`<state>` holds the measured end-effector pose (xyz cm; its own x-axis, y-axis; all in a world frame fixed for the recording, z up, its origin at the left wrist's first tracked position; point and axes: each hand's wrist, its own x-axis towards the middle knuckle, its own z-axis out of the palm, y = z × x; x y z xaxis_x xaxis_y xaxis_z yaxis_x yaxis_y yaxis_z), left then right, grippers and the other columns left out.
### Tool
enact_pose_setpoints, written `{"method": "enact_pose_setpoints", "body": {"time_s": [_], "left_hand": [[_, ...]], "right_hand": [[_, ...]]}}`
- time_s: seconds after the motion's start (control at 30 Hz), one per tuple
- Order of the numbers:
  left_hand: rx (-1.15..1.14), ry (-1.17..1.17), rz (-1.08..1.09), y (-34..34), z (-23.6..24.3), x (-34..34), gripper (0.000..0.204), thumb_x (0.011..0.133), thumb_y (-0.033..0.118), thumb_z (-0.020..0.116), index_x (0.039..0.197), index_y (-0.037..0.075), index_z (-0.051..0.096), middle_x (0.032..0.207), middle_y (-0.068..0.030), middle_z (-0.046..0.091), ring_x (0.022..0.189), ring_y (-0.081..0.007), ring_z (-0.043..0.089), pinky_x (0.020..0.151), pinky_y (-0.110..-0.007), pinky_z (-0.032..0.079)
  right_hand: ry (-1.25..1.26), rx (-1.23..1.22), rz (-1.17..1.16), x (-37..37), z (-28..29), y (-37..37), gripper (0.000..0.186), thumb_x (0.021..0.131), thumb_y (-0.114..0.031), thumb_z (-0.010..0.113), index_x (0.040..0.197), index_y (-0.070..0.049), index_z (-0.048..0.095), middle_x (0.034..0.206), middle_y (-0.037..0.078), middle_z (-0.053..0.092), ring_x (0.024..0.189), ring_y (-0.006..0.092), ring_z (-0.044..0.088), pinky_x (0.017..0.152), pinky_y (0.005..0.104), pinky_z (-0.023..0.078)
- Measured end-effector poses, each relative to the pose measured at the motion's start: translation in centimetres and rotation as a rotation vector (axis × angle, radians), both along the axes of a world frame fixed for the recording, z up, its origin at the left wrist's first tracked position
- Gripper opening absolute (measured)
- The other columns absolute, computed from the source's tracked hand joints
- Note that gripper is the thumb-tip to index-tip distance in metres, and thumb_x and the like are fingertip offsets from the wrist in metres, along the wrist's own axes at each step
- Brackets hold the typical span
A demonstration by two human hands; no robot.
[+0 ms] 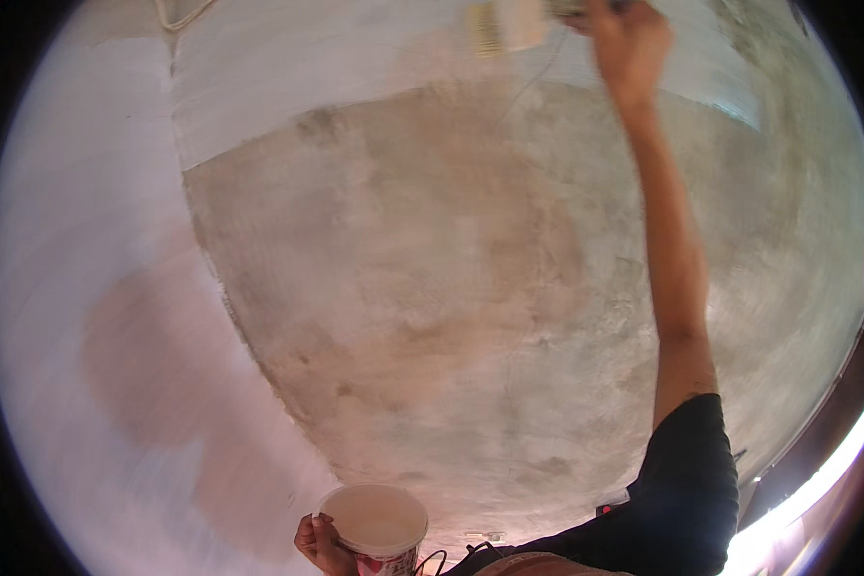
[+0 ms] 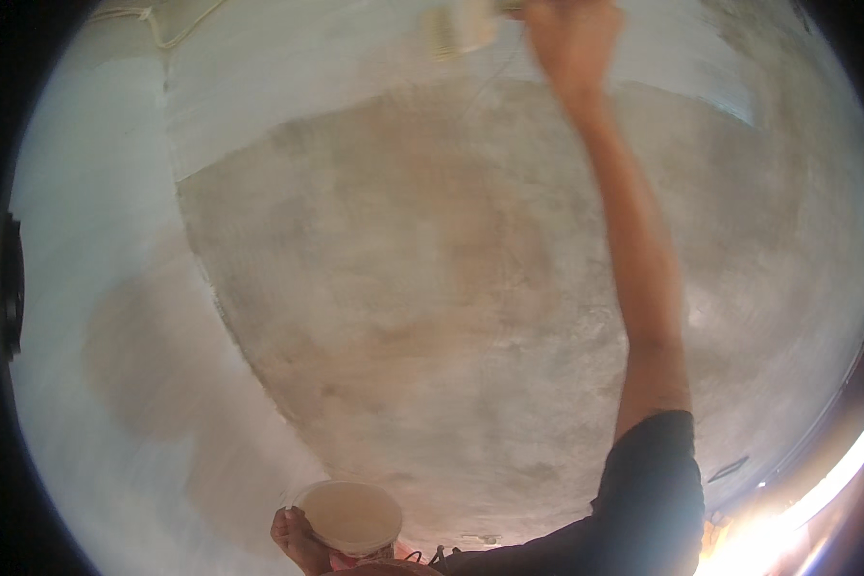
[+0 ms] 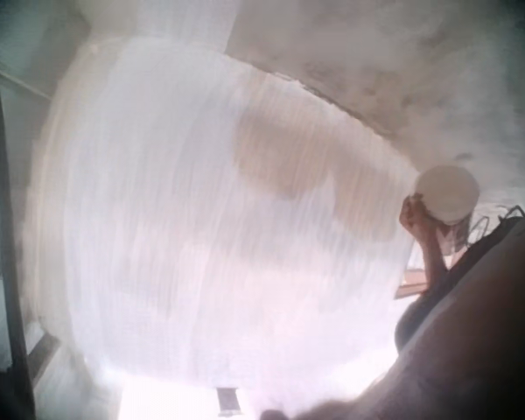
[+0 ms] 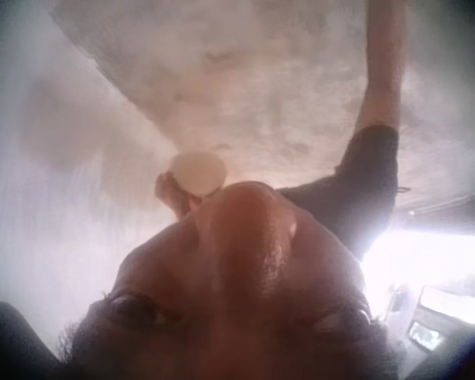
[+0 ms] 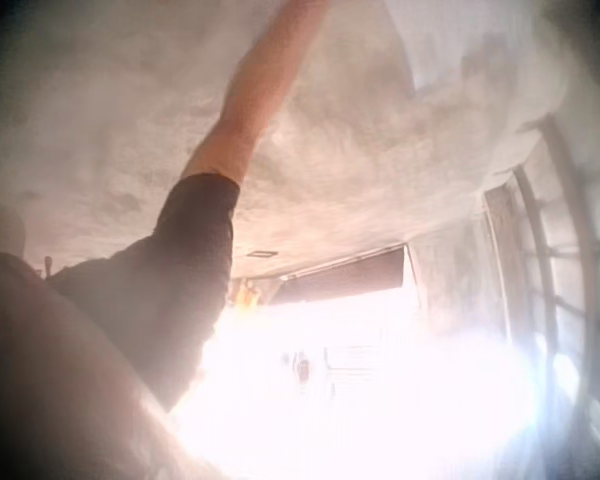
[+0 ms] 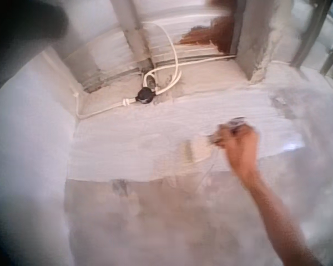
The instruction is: The person stands on a ladder and paints a section of the ceiling white using a paintbrush and a bucket. They repeatedly dip the brush into the bucket and apply paint to the ceiling surface.
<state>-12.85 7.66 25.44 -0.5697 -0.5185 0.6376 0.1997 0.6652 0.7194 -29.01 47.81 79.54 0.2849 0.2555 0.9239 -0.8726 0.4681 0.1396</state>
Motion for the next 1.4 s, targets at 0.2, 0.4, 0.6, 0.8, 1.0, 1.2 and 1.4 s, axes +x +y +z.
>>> {"method": "enact_pose_setpoints", "body": {"time_s": [0.2, 0.4, 0.6, 0.8, 1.0, 1.2, 1.4], "left_hand": [[-0.278, 0.069, -0.063, -2.1, -2.9, -3.9, 0.033, 0.076, 0.038, 0.057, 0.067, 0.007, 0.053, 0.066, -0.0049, 0.055, 0.066, -0.0260, 0.057, 0.062, -0.042, 0.044], [0.779, 0.368, -0.546, 2.3, 5.3, -2.6, 0.031, 0.092, 0.018, 0.054, 0.066, 0.011, 0.038, 0.057, 0.0063, 0.034, 0.053, -0.0049, 0.032, 0.048, -0.023, 0.026], [0.683, 0.287, -0.691, 2.7, 7.3, -3.1, 0.034, 0.093, 0.016, 0.051, 0.066, 0.012, 0.030, 0.056, 0.0066, 0.027, 0.053, -0.0042, 0.026, 0.048, -0.024, 0.019], [0.728, 0.238, -0.661, 2.4, 7.3, -2.5, 0.034, 0.091, 0.013, 0.054, 0.065, 0.012, 0.032, 0.058, 0.0075, 0.026, 0.054, -0.0044, 0.024, 0.047, -0.025, 0.017], [0.749, 0.229, -0.631, 4.5, 9.2, -1.6, 0.022, 0.090, 0.014, 0.055, 0.072, 0.001, 0.052, 0.059, 0.0039, 0.040, 0.055, -0.0045, 0.031, 0.051, -0.023, 0.021], [0.792, 0.181, -0.730, 5.4, 9.7, -1.9, 0.025, 0.091, 0.018, 0.055, 0.078, -0.004, 0.059, 0.060, 0.0028, 0.047, 0.055, -0.0038, 0.034, 0.051, -0.021, 0.023], [0.834, 0.201, -0.741, 6.4, 10.6, -1.7, 0.026, 0.091, 0.019, 0.058, 0.077, -0.004, 0.059, 0.063, 0.0025, 0.049, 0.055, -0.0034, 0.033, 0.052, -0.021, 0.023]], "right_hand": [[-0.114, -0.251, -0.511, 8.0, -1.5, 24.6, 0.038, 0.080, -0.028, 0.070, 0.080, 0.010, 0.069, 0.072, 0.012, 0.070, 0.064, 0.0132, 0.067, 0.064, 0.0280, 0.054], [-0.135, -0.571, -0.814, 14.2, -6.3, 28.8, 0.033, 0.081, -0.021, 0.067, 0.086, 0.012, 0.066, 0.077, 0.015, 0.069, 0.065, 0.0207, 0.068, 0.068, 0.0303, 0.056], [-0.291, -0.336, -0.166, 13.9, -17.9, 21.9, 0.029, 0.089, -0.020, 0.056, 0.100, 0.006, 0.061, 0.084, 0.014, 0.068, 0.077, 0.0219, 0.065, 0.074, 0.0314, 0.050], [-0.832, -0.120, 0.668, 11.1, -30.1, 4.5, 0.021, 0.090, -0.011, 0.053, 0.095, 0.008, 0.060, 0.090, 0.016, 0.060, 0.073, 0.0218, 0.063, 0.060, 0.0352, 0.054], [-1.185, 0.202, 0.947, 9.5, -33.9, -5.2, 0.015, 0.084, 0.001, 0.059, 0.097, 0.008, 0.061, 0.091, 0.016, 0.064, 0.079, 0.0199, 0.063, 0.065, 0.0323, 0.054], [-1.188, 0.691, 0.841, 6.6, -37.0, -8.9, 0.018, 0.083, -0.004, 0.064, 0.100, 0.002, 0.064, 0.094, 0.012, 0.067, 0.077, 0.0172, 0.065, 0.066, 0.0281, 0.051], [-1.439, 1.095, 0.643, 6.4, -37.9, -12.1, 0.019, 0.082, -0.009, 0.068, 0.099, -0.002, 0.065, 0.090, 0.009, 0.069, 0.074, 0.0175, 0.067, 0.067, 0.0266, 0.050]]}}
